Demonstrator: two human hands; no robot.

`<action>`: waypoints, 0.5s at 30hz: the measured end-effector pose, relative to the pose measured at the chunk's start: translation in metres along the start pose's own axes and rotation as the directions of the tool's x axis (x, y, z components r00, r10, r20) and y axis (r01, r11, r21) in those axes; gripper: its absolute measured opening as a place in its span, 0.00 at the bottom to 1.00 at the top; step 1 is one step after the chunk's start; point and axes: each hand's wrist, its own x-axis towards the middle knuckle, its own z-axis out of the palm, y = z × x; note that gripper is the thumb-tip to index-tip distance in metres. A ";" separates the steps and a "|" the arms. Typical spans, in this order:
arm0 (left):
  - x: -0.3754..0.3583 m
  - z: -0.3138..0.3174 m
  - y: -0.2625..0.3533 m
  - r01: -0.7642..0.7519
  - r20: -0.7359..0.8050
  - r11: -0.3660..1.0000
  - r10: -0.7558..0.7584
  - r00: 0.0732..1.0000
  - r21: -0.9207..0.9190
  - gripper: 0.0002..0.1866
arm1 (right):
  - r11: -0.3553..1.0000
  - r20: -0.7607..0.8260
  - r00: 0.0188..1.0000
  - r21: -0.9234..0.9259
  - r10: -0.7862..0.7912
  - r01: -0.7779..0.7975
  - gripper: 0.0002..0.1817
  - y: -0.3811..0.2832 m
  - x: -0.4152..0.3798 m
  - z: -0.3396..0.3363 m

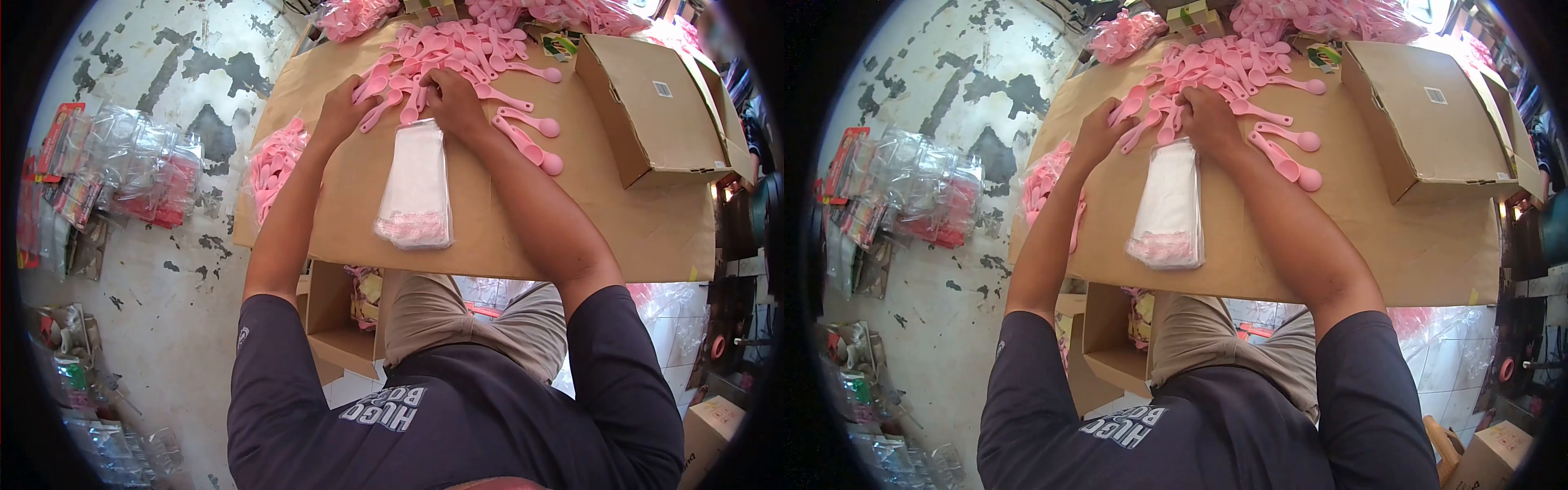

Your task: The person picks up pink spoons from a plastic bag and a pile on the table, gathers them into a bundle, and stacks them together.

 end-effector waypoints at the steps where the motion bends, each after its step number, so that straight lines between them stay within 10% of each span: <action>1: 0.001 0.002 0.001 -0.016 -0.034 0.999 0.014 0.999 -0.045 0.22 | 1.000 0.007 1.000 -0.009 -0.007 0.007 0.08 0.000 0.000 0.000; 15: 0.006 0.009 0.005 0.023 0.016 1.000 -0.023 1.000 0.005 0.25 | 1.000 -0.020 1.000 0.019 -0.013 0.013 0.06 0.003 0.000 0.003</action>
